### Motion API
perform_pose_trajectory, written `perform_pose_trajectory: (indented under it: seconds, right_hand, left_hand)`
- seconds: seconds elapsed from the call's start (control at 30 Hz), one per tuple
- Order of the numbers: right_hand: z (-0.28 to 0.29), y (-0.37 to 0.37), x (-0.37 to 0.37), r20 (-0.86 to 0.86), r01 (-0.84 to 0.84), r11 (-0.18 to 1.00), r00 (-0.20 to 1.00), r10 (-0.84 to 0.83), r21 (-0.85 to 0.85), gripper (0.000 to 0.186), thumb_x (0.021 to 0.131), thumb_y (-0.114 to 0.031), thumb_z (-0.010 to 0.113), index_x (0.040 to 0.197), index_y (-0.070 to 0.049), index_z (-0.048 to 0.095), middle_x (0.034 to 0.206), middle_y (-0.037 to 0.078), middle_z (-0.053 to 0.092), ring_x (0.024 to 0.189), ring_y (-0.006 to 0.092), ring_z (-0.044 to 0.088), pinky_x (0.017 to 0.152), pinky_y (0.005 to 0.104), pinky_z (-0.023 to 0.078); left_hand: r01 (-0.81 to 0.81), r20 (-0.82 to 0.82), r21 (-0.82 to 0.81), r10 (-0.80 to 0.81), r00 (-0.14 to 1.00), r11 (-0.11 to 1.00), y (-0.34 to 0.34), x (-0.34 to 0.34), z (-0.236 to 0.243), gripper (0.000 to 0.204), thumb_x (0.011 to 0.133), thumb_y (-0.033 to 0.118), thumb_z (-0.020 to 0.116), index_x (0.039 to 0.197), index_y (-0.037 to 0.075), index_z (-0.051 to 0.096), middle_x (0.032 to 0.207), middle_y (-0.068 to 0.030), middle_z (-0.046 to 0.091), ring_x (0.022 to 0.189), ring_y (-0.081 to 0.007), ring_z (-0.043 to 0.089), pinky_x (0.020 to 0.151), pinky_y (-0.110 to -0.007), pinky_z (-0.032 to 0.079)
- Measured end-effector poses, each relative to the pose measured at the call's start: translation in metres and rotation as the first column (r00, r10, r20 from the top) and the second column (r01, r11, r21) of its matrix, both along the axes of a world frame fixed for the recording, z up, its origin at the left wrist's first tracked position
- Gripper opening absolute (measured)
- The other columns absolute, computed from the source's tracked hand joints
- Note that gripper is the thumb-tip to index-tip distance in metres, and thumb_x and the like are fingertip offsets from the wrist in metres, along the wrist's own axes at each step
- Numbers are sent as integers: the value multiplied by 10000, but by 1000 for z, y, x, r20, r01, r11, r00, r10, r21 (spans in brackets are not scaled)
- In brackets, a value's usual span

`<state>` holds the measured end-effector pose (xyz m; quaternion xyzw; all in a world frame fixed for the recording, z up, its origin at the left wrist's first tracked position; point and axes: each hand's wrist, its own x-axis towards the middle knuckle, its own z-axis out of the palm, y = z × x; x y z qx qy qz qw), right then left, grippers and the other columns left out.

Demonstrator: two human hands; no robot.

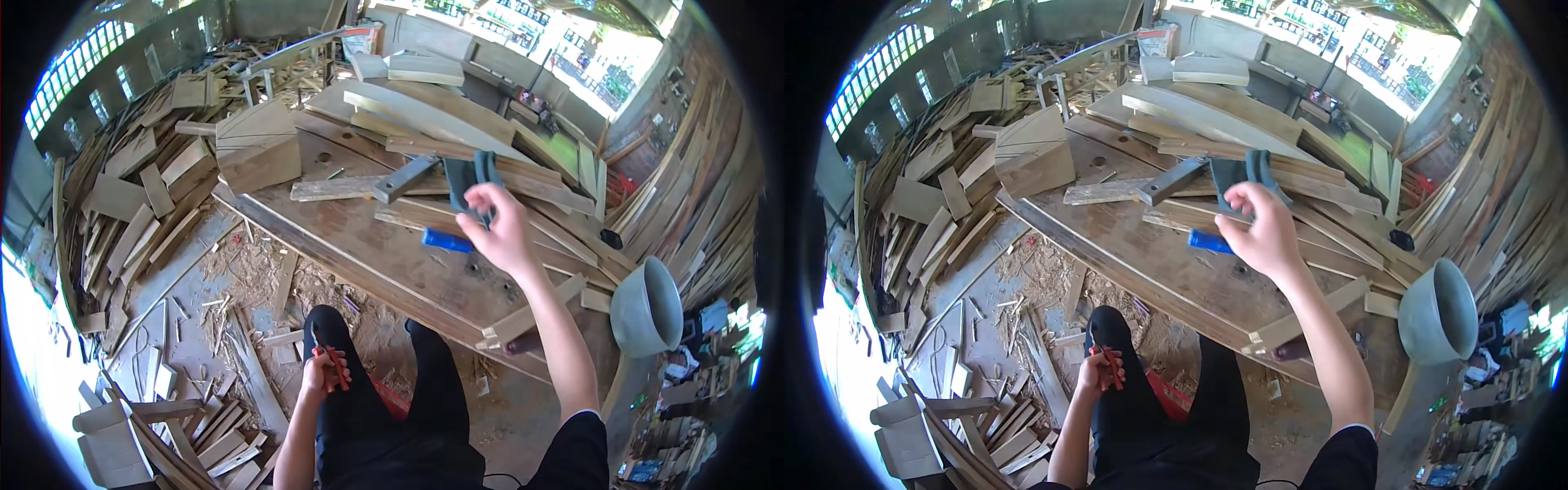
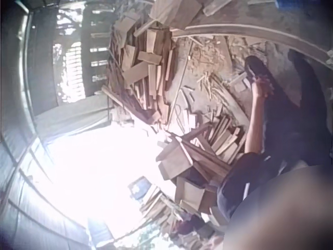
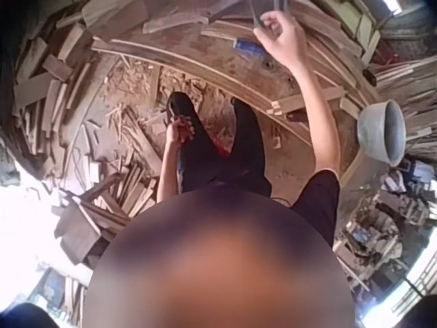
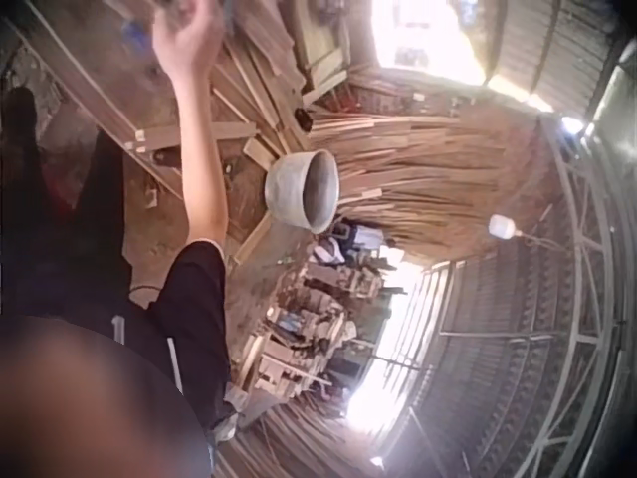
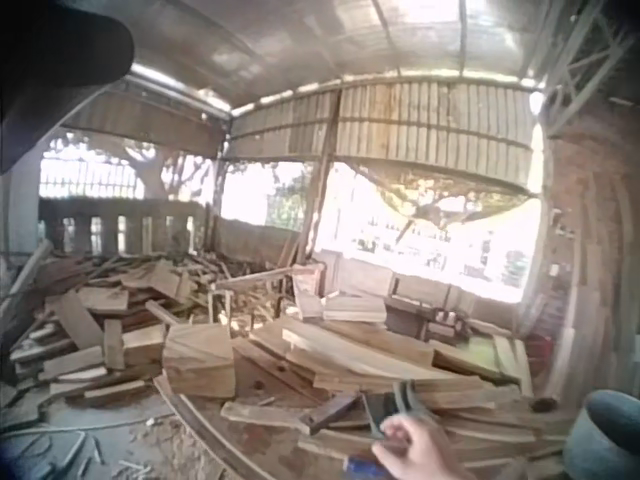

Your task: Use a wood rasp and pliers to shape and smooth a wooden piece.

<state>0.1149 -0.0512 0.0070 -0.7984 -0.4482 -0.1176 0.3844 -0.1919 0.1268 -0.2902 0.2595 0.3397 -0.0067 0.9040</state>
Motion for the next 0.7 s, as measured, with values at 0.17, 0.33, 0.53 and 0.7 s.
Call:
perform_pose_trajectory:
  seconds: [0.17,0.33,0.53,0.7]
  right_hand:
    - [-20,36,53,373,297,904,912,-172,-309,322,740,-168,708,1033,-83,604,994,157,624,930,358,611,779,439,517]
    - [11,-11,52,401,305,949,863,-308,72,164,694,-55,684,847,-46,624,781,118,645,690,280,656,625,362,512]
    - [96,-127,29,340,585,785,710,-617,202,166,745,31,651,892,-36,614,773,17,604,642,67,548,549,220,416]
    - [130,-168,0,685,824,566,397,-611,26,186,722,12,639,890,-61,610,823,117,636,753,285,634,656,350,492]
  left_hand:
    - [8,-39,8,-8,999,1000,3,3,9,403,788,104,442,1149,-67,498,856,-159,596,661,-304,620,611,-453,562]
    - [-89,-27,-24,89,996,996,12,-13,11,404,780,102,446,1138,-76,501,847,-165,598,644,-309,619,598,-461,562]
    - [-162,-13,-178,162,987,971,26,-43,-3,440,771,175,445,1146,-47,505,849,-157,582,648,-329,586,588,-470,540]
    - [-204,-32,-160,202,979,966,20,-35,-5,424,760,162,444,1125,-44,506,838,-159,574,648,-331,583,598,-477,532]
